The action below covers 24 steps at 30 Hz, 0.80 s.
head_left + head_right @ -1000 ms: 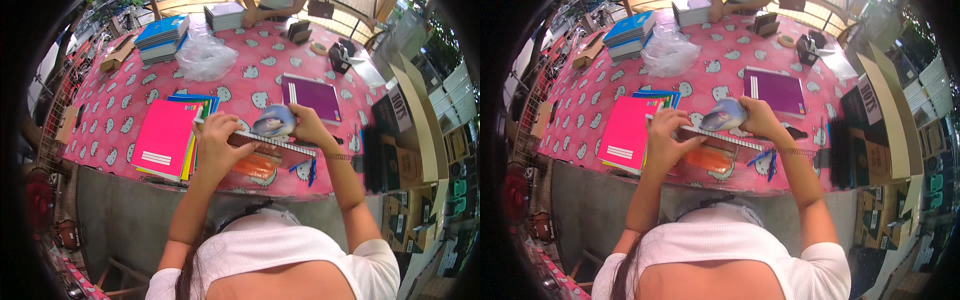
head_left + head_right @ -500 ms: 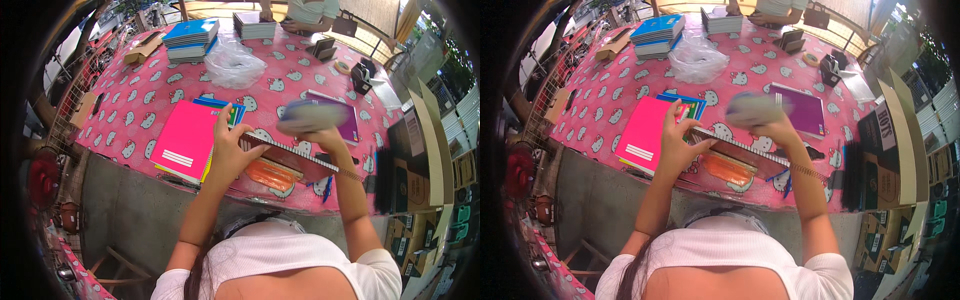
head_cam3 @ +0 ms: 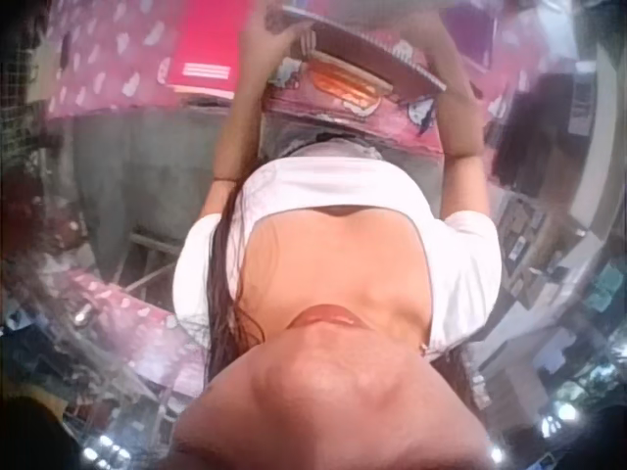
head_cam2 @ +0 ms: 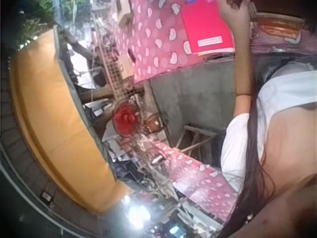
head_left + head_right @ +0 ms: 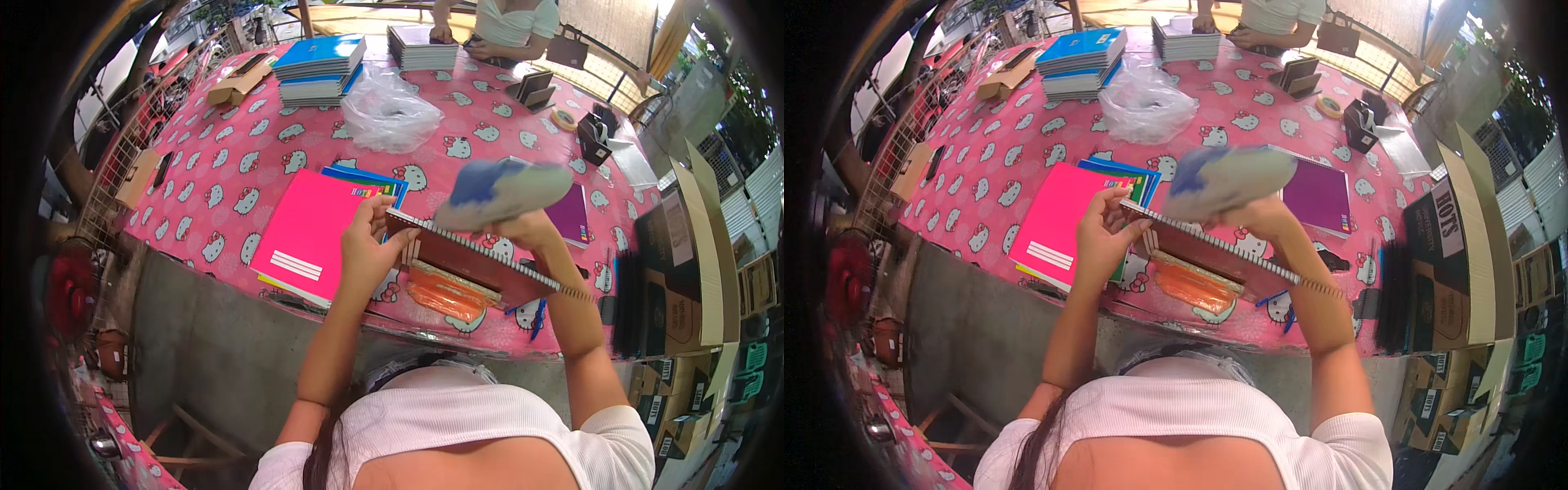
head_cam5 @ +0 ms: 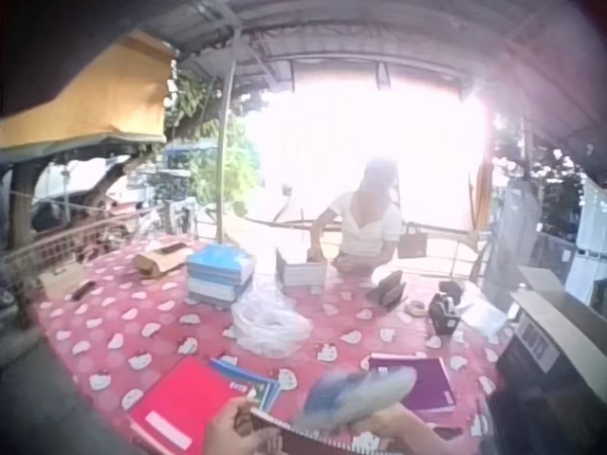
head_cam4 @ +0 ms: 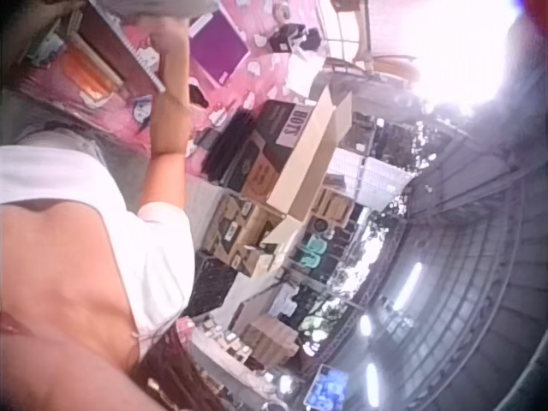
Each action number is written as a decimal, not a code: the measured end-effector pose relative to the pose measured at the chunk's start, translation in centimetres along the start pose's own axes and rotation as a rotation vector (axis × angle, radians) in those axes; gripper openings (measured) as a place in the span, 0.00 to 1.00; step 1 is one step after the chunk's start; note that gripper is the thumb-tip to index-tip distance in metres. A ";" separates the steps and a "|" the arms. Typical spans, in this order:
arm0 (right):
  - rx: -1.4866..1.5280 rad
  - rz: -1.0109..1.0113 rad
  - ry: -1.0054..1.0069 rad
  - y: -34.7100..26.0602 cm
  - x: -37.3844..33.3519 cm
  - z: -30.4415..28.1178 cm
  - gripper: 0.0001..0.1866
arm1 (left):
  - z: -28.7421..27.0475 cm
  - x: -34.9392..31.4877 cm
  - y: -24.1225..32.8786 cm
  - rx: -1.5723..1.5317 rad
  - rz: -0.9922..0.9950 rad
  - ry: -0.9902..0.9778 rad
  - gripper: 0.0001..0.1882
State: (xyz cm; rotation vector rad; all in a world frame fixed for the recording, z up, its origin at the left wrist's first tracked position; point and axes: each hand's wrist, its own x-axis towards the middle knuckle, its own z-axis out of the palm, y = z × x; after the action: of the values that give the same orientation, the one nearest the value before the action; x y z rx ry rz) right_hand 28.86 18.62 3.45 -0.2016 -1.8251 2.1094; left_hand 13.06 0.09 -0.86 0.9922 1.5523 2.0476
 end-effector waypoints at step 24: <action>-1.391 0.812 0.924 14.1 -18.9 0.4 0.45 | -1.5 3.6 -1.9 -0.402 -0.202 -0.193 0.10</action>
State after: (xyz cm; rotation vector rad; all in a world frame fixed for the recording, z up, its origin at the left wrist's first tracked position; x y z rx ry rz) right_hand 44.07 10.10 -12.46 -2.0225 -2.2379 0.2779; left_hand 9.37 2.08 -1.74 0.8139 1.0415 1.9505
